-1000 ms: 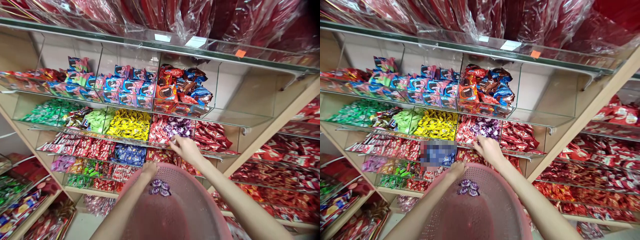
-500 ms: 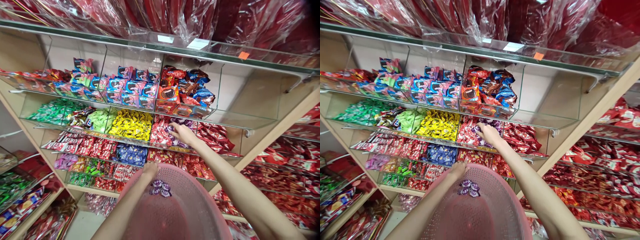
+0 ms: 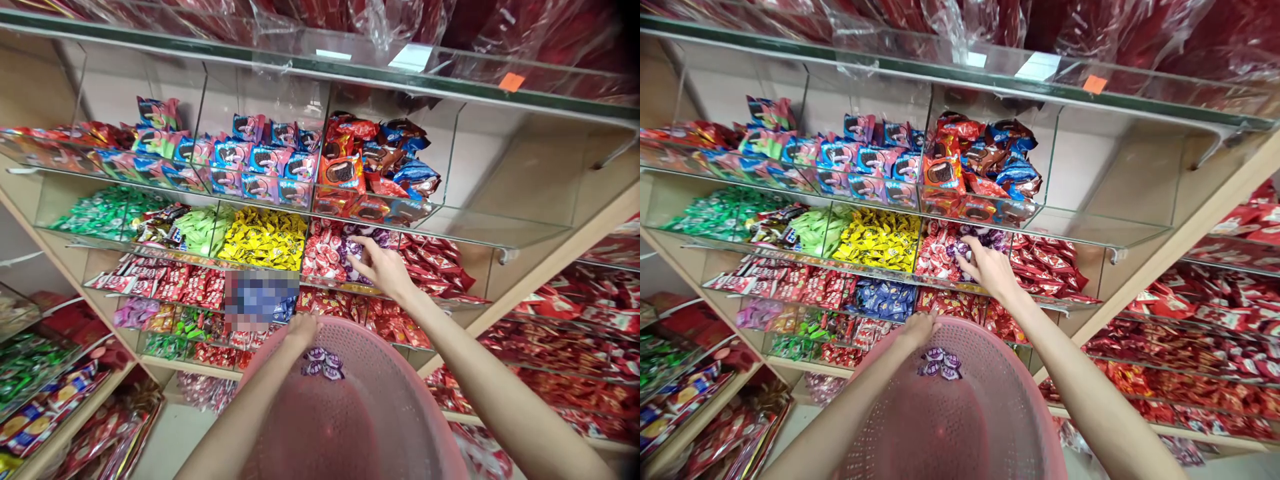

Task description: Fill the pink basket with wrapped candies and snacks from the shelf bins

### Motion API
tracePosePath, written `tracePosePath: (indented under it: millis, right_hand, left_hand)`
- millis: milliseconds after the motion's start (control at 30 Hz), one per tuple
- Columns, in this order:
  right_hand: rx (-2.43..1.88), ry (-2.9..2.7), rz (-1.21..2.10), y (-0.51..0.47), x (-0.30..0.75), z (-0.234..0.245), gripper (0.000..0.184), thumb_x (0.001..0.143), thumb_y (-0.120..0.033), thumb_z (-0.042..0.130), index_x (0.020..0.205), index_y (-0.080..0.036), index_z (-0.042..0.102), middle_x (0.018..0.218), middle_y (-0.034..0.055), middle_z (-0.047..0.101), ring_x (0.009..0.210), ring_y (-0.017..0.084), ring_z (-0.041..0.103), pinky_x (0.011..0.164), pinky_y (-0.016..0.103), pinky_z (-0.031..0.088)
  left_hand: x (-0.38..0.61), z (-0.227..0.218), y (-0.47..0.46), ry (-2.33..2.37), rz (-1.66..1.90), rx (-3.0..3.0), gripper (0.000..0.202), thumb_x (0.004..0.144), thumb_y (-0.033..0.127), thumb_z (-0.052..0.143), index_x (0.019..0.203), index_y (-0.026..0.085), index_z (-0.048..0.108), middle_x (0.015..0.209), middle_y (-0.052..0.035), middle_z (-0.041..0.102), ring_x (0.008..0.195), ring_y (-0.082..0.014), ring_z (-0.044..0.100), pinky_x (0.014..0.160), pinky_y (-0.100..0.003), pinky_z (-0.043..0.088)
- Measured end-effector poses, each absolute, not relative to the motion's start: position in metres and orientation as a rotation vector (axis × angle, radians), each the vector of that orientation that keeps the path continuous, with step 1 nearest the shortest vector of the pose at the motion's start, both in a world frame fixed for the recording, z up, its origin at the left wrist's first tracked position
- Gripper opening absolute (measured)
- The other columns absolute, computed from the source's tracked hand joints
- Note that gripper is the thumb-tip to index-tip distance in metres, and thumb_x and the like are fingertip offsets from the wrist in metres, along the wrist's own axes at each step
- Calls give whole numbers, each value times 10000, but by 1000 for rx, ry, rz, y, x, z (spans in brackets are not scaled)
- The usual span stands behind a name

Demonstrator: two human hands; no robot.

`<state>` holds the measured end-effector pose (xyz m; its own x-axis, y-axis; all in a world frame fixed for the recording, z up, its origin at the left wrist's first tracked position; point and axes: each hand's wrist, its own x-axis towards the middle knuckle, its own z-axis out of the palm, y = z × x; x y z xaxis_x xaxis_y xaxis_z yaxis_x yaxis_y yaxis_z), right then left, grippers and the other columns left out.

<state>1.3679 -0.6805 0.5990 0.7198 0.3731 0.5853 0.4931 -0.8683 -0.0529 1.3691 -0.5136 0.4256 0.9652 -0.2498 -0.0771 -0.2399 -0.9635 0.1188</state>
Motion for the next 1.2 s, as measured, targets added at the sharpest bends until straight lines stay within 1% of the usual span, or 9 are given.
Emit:
tracePosePath:
  millis: [100,200,333,433,600,833,1000,1100,1200]
  right_hand:
    - [-2605,-783,-784,-675,1332,578,430,851,-410,370,1199,-161,419,609,-25,563,519,94,516,548,201,372]
    - [-2615,-887,-570,-669,1303,537,402,845,-397,376,1183,-187,436,657,-10,599,549,101,538,544,200,377]
    - [-2805,-853,-210,-664,1289,470,356,832,-380,393,1136,-210,467,691,13,645,592,145,595,554,220,386]
    - [-2987,-830,79,-662,1290,426,307,797,-367,446,1036,-188,517,745,62,667,662,202,632,567,245,403]
    - [-3072,-886,318,-653,1291,385,341,744,-356,505,1021,-157,522,884,121,659,794,256,634,621,292,448]
    - [-3071,-807,354,-645,1285,375,328,785,-357,471,1048,-164,508,905,123,654,818,255,630,659,322,465]
    - [-3087,-761,305,-645,1283,381,379,781,-458,487,1039,-181,503,870,111,663,795,253,634,632,296,452]
    - [-3056,-796,140,-646,1286,409,393,793,-527,432,980,-194,523,815,90,669,744,235,638,597,265,425]
    - [-2958,-761,-157,-651,1294,461,391,843,-524,329,925,-202,535,767,69,662,707,193,628,579,232,386]
  left_hand:
    - [1368,428,-514,-378,-139,2996,418,849,403,343,1165,166,482,1009,-128,625,953,-259,571,768,-356,445]
    - [1368,431,-514,-399,-186,2986,388,851,380,336,1131,171,504,1025,-120,620,964,-254,567,780,-351,441]
    - [1367,431,-514,-389,-199,2992,395,841,371,356,1152,167,489,1021,-124,620,958,-256,568,774,-347,443]
    - [1367,429,-515,-369,-146,2986,414,840,403,353,1157,173,487,1010,-124,624,953,-257,570,772,-345,443]
    - [1366,427,-514,-360,-129,2981,410,841,406,351,1149,173,492,1018,-125,620,960,-253,567,781,-350,437]
    - [1366,428,-514,-371,-136,2994,420,852,410,331,1163,174,485,1016,-123,624,964,-249,567,784,-349,435]
    - [1364,429,-514,-371,-125,2988,408,852,393,338,1158,170,490,1005,-126,630,956,-252,574,778,-353,440]
    - [1365,430,-514,-366,-130,2984,393,850,384,344,1141,170,501,1000,-124,633,953,-252,577,776,-357,443]
    - [1366,430,-514,-376,-160,2993,387,852,365,347,1150,170,496,1013,-127,628,963,-249,574,783,-354,442]
